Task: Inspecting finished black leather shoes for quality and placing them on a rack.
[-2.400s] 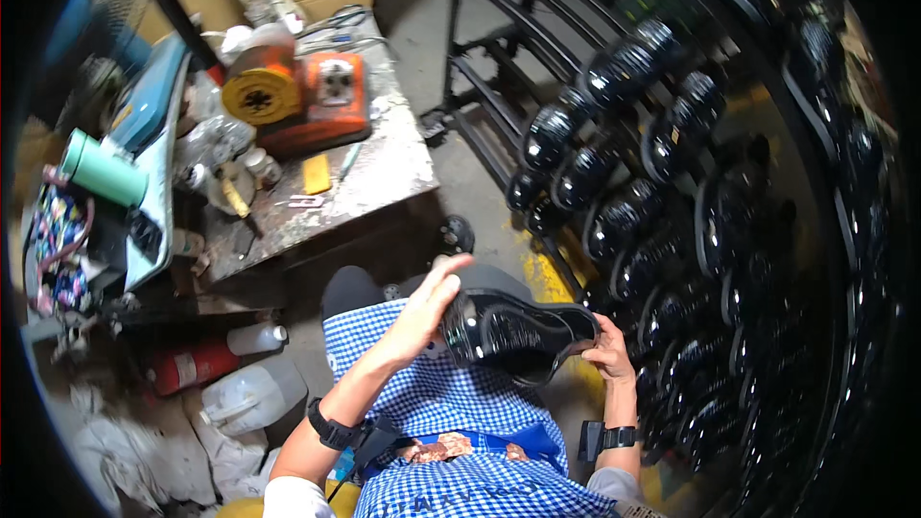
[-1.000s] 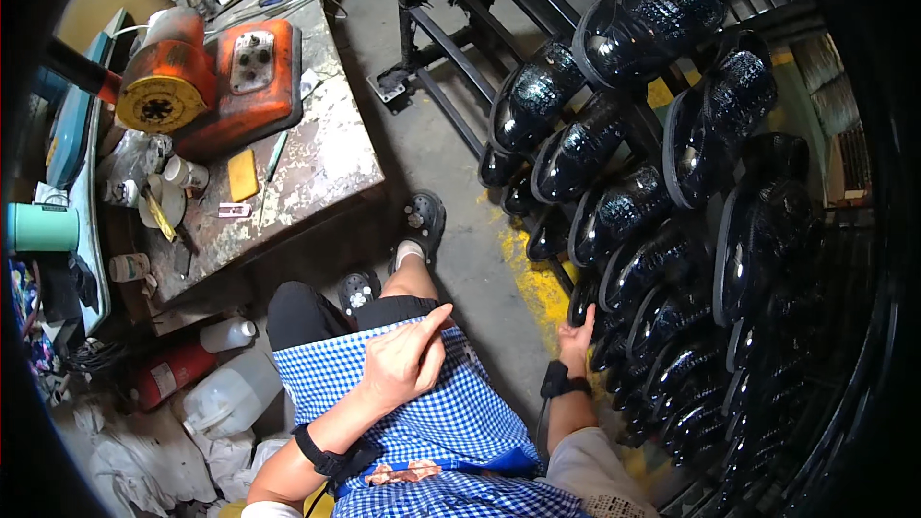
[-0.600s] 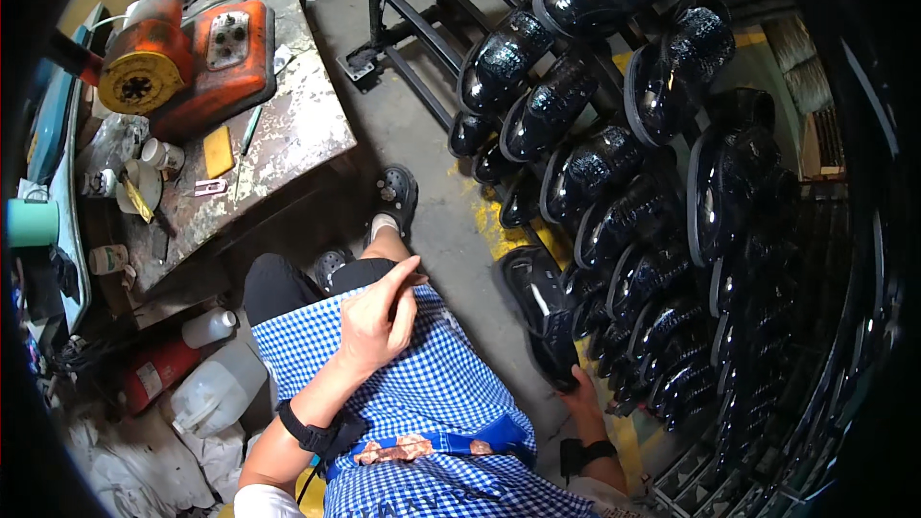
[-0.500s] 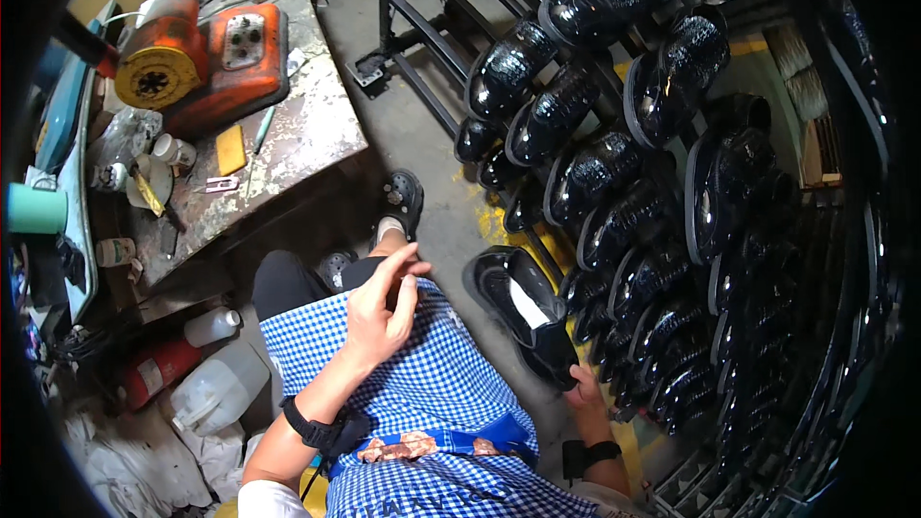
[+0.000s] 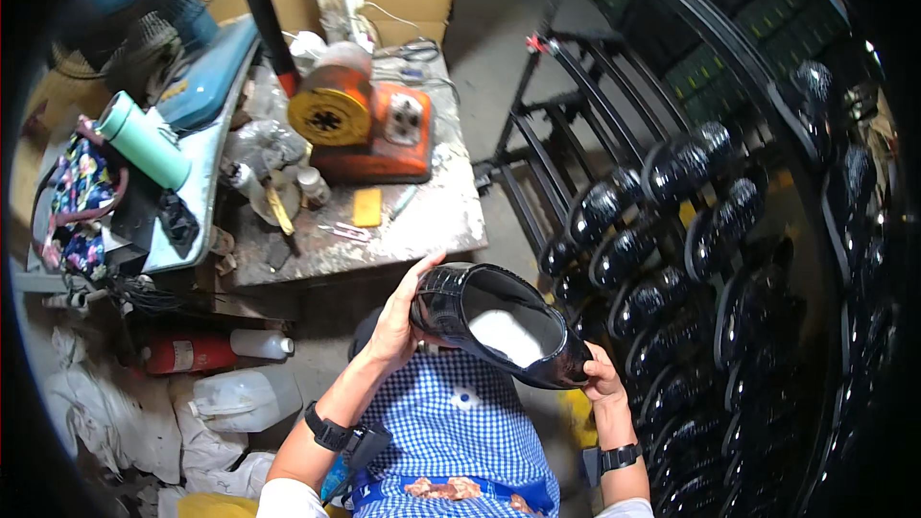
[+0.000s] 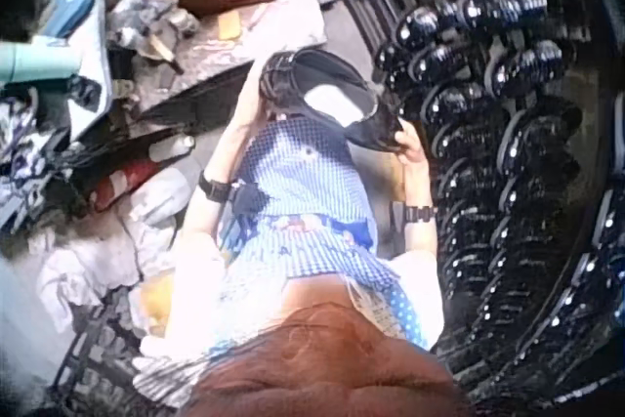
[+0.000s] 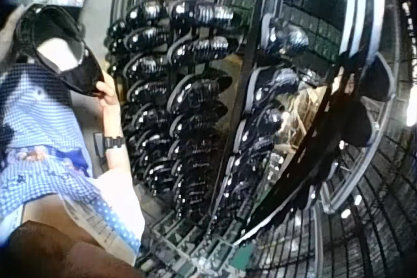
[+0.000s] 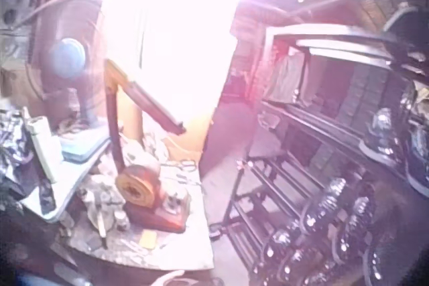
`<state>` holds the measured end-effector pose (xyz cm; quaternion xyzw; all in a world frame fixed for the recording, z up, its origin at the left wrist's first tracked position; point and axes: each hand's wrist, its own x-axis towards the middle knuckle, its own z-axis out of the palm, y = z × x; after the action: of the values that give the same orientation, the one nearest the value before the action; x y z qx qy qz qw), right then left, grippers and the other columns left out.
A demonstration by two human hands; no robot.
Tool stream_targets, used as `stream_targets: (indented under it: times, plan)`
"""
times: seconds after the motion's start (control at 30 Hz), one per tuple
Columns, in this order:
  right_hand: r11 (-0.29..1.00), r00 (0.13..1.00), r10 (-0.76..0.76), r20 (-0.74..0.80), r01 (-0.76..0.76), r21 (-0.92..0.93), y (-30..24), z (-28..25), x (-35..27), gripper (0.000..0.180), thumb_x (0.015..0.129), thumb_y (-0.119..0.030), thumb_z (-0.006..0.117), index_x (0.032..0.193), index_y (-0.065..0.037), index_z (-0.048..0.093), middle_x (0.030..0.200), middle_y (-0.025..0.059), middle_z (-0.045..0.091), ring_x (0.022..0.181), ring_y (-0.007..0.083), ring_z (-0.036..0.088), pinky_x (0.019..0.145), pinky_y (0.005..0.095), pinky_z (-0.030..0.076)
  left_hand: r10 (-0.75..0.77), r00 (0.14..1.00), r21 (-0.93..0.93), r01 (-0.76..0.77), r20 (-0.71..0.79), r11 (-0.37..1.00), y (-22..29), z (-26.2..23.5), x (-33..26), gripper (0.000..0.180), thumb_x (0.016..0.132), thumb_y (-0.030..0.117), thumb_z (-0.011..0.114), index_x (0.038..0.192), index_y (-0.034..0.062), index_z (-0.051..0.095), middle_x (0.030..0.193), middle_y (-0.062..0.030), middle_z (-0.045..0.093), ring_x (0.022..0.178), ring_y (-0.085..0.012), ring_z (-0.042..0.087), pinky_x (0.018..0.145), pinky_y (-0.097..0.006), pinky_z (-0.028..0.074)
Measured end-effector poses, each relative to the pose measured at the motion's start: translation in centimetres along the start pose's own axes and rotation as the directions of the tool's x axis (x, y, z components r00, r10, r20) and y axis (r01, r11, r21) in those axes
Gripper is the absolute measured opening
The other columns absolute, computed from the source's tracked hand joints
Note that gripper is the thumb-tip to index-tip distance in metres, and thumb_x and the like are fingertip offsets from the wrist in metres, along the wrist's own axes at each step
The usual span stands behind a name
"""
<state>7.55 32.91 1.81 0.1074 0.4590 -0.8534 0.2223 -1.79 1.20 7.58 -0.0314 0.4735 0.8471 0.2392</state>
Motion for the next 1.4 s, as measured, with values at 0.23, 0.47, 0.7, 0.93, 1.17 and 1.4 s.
stream_targets:
  times: [0.23,0.47,0.7,0.93,1.17,1.4]
  plan:
    - [0.971,0.969,-0.237,-0.07,0.237,-0.008,-3.0,5.7,6.9,0.074,0.068,-0.03,0.072,0.123,0.01,0.044,0.11,0.0161,0.059,0.085,0.0214,0.064,0.056,0.0316,0.057,-0.007,0.983,-0.157,-0.022,-0.182,0.987,2.5,-3.4,2.1,0.063,0.091,0.058,0.029,0.13,0.0111,0.04,0.119,-0.0117,0.054,0.102,-0.0277,0.058,0.075,-0.052,0.053]
    - [0.907,0.904,-0.411,-0.116,0.393,-0.153,-7.2,9.1,12.5,0.061,0.074,-0.025,0.065,0.12,0.01,0.047,0.094,0.0141,0.064,0.064,0.0185,0.064,0.044,0.0269,0.053,0.194,0.944,0.001,-0.201,-0.267,0.98,-0.1,-6.1,2.9,0.064,0.093,0.054,0.024,0.136,0.0073,0.028,0.126,-0.0204,0.047,0.096,-0.0292,0.061,0.074,-0.037,0.055]
    - [0.848,0.837,-0.526,-0.151,0.503,-0.17,-11.0,11.7,19.1,0.046,0.081,-0.018,0.061,0.117,0.008,0.05,0.096,0.0124,0.064,0.071,0.0165,0.065,0.052,0.0251,0.055,0.379,0.919,0.687,-0.204,-0.112,0.698,-4.1,-6.9,-0.9,0.036,0.092,0.015,0.045,0.126,0.0011,0.044,0.102,-0.0096,0.065,0.069,-0.015,0.066,0.063,-0.026,0.053]
    - [0.796,0.789,-0.601,-0.128,0.578,-0.177,-13.6,14.9,24.4,0.026,0.084,-0.023,0.058,0.094,0.001,0.059,0.083,0.0108,0.065,0.059,0.0185,0.064,0.041,0.0259,0.052,0.468,0.883,0.792,-0.306,0.029,0.528,-3.8,-6.9,-0.4,0.033,0.09,0.014,0.049,0.121,0.0015,0.049,0.095,-0.0093,0.067,0.064,-0.0153,0.065,0.061,-0.027,0.053]
    - [0.798,0.794,-0.599,-0.101,0.581,-0.162,-15.4,17.3,27.5,0.034,0.084,-0.023,0.058,0.108,0.001,0.057,0.086,0.0083,0.065,0.062,0.0151,0.064,0.043,0.0272,0.054,0.487,0.873,0.759,-0.313,-0.007,0.571,-3.8,-7.0,-0.3,0.032,0.087,0.015,0.055,0.116,0.0028,0.053,0.087,-0.0109,0.068,0.069,-0.0218,0.067,0.06,-0.029,0.054]
    - [0.816,0.8,-0.577,-0.164,0.557,-0.157,-15.7,18.6,28.7,0.029,0.082,-0.025,0.061,0.099,-0.001,0.061,0.08,0.0075,0.066,0.057,0.0149,0.063,0.041,0.0274,0.053,0.482,0.876,0.767,-0.318,0.012,0.558,-4.1,-7.3,-0.4,0.033,0.091,0.015,0.048,0.121,0.002,0.049,0.093,-0.0096,0.067,0.063,-0.0153,0.065,0.06,-0.027,0.054]
